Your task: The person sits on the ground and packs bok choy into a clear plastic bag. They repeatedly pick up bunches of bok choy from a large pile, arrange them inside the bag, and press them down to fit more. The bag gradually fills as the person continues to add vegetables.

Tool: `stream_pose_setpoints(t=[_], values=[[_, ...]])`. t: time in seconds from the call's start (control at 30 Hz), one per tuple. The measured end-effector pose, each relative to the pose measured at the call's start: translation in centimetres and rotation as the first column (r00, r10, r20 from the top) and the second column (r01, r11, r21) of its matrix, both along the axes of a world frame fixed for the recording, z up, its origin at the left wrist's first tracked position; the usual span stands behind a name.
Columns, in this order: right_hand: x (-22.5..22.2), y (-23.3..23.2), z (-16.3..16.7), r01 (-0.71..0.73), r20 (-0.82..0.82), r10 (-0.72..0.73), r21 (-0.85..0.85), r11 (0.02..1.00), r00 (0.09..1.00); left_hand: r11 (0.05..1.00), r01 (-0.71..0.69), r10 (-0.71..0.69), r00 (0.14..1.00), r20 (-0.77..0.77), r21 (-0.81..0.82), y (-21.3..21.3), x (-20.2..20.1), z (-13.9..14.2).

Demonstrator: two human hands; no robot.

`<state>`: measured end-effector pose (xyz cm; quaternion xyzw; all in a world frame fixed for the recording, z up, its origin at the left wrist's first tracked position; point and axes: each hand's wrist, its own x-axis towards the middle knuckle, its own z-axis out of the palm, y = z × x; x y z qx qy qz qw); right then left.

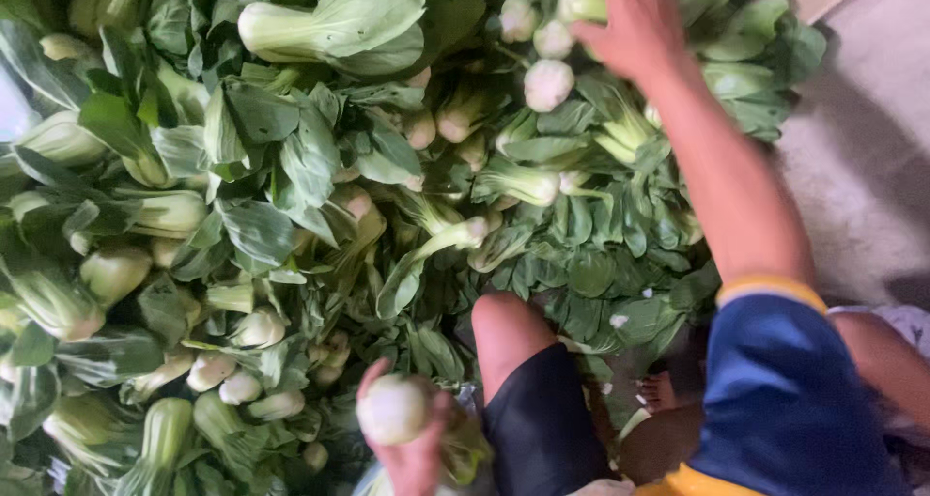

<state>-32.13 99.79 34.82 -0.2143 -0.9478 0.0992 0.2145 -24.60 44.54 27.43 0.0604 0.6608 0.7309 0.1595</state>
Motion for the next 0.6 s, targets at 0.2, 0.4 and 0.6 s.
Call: stream_pose_setpoints(t=[0.2, 0.4, 0.6], values=[[7.7, -23.2, 1.7, -0.58, -0.385, 0.448, -0.661, 0.476, 0.807, 0.979, 0.201, -0.197, 0.976, -0.093, 0.036, 4.6, -2.0, -0.2], [10.7, -30.0, -4.3, -0.697, -0.305, 0.627, -0.293, 0.655, 0.717, 0.937, 0.163, -0.247, 0.935, 0.254, 0.31, 4.4, 2.7, -4.2], [-0.2, -11.5, -2.2, -0.207, 0.008, 0.229, -0.402, 0.892, 0.973, 0.909, 0.156, -0.235, 0.958, 0.165, 0.387, -0.6, 2.3, -5.3]])
